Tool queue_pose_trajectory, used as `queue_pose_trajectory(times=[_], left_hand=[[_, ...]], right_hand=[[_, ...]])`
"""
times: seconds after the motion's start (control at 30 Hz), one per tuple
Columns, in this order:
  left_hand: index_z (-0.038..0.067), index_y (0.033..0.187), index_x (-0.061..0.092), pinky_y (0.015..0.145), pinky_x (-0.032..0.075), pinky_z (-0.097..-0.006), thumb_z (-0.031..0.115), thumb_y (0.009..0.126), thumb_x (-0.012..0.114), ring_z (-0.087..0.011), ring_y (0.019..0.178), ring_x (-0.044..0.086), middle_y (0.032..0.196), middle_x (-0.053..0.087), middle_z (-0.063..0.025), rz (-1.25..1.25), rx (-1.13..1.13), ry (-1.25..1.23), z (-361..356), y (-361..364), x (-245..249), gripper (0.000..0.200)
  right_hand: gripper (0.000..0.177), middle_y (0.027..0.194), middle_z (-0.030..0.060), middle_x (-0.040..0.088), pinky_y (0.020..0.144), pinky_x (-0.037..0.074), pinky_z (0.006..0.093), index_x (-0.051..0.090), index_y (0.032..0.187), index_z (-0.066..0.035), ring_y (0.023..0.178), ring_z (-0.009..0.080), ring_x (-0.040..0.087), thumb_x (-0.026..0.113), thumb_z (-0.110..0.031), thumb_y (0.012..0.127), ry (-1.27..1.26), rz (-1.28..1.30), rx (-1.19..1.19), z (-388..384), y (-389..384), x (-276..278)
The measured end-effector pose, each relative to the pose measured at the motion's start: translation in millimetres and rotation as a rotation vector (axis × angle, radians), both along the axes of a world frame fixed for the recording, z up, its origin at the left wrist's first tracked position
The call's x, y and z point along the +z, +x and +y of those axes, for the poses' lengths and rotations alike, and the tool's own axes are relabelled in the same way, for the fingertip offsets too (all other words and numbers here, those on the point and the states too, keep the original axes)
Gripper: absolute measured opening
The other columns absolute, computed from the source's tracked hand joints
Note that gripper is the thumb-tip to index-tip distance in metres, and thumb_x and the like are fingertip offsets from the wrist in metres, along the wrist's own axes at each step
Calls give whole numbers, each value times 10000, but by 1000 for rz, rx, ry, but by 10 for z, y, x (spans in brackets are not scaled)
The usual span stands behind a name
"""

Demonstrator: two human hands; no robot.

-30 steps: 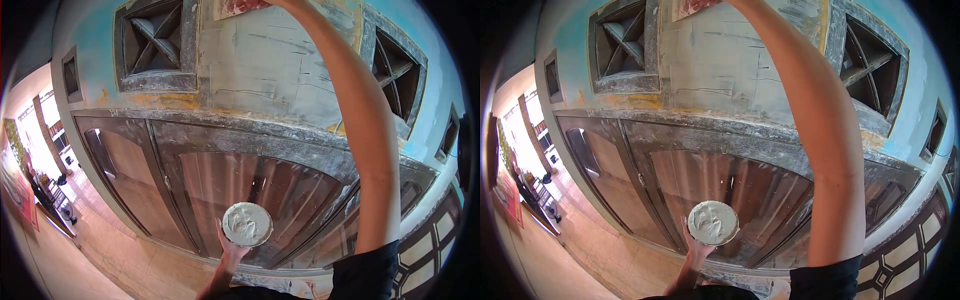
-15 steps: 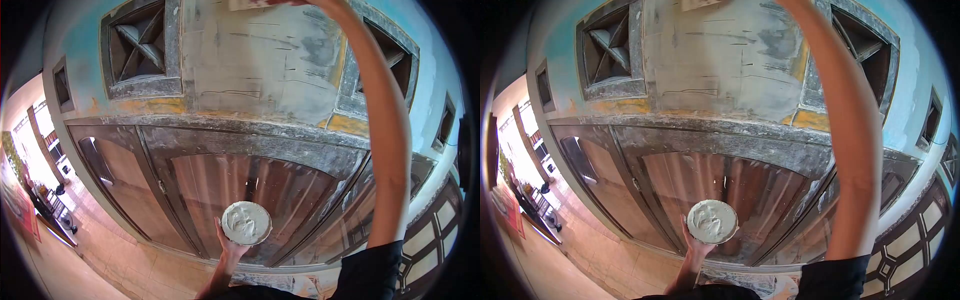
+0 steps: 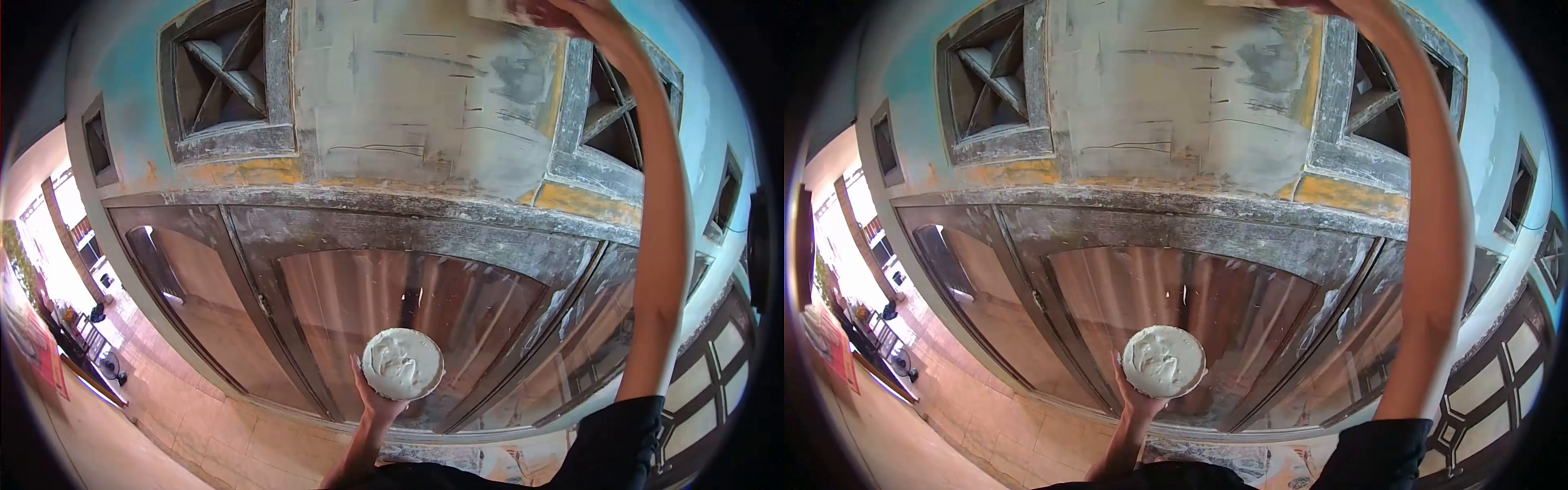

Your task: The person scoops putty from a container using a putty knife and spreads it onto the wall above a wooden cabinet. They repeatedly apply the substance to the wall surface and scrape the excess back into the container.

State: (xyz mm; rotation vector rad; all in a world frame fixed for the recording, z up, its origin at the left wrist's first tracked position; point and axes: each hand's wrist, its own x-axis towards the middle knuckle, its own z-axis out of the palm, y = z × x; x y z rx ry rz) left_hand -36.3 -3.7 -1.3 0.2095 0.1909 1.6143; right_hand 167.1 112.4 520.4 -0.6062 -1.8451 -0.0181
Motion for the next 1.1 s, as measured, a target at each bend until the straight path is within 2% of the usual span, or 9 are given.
queue_pose_trajectory(times=[0.3,0.4,0.47,0.57,0.67,0.77,0.93,1.0,1.1], left_hand=[[170,1345,491,1018,347,-584,774,817,366,-340,1245,446,1386,470,-67,-17,-34,37,33,-25,-60,812],[168,1341,490,1012,355,-580,766,825,363,-334,1241,450,1372,478,-66,-1,-5,-3,6,-30,-78,800],[167,1338,490,1011,358,-577,762,830,361,-332,1239,453,1362,484,-66,10,26,-17,8,-33,-75,793],[168,1331,493,1009,362,-570,759,834,359,-326,1239,453,1350,490,-64,72,47,-23,36,-40,-215,784],[170,1356,480,1029,327,-622,764,815,391,-375,1267,428,1396,461,-90,194,110,-7,126,-28,-368,808],[168,1360,474,1038,318,-625,765,811,396,-381,1278,417,1409,447,-97,-17,-53,22,87,34,-159,815],[175,1333,507,1034,331,-570,772,819,370,-334,1247,442,1363,493,-61,-2,-91,14,43,53,-84,799],[177,1334,505,1035,328,-573,769,820,372,-335,1248,441,1363,493,-59,36,-63,0,49,63,-89,796],[178,1348,485,1027,326,-611,761,826,371,-359,1260,430,1374,478,-77,51,-51,-1,107,95,-108,791]], right_hand=[[315,670,107,674,551,532,291,717,812,28,578,141,642,684,-280,874,120,-197,-557,447,5,331],[314,734,97,695,554,527,274,716,873,21,601,143,651,684,-292,877,162,-167,-394,620,639,252],[318,802,84,708,566,515,244,706,943,13,657,128,662,680,-299,883,-138,27,-155,408,809,126],[302,787,50,689,556,493,231,693,973,8,642,105,629,671,-282,892,-152,249,173,-189,218,-124],[284,715,30,647,541,481,248,694,931,15,592,94,577,667,-265,897,-15,-28,-124,273,225,177],[279,702,33,636,528,490,264,695,916,25,561,108,564,658,-251,904,16,-177,-396,478,33,290],[181,757,76,674,619,556,277,681,886,23,694,146,656,619,-143,925,-108,2,30,448,771,94],[440,1052,17,639,765,531,234,583,1239,-57,901,71,612,633,-348,912,-75,-36,-298,589,1271,56],[442,1086,11,644,771,487,209,581,1263,-90,937,61,609,625,-365,919,-26,162,-36,535,1462,-171]])
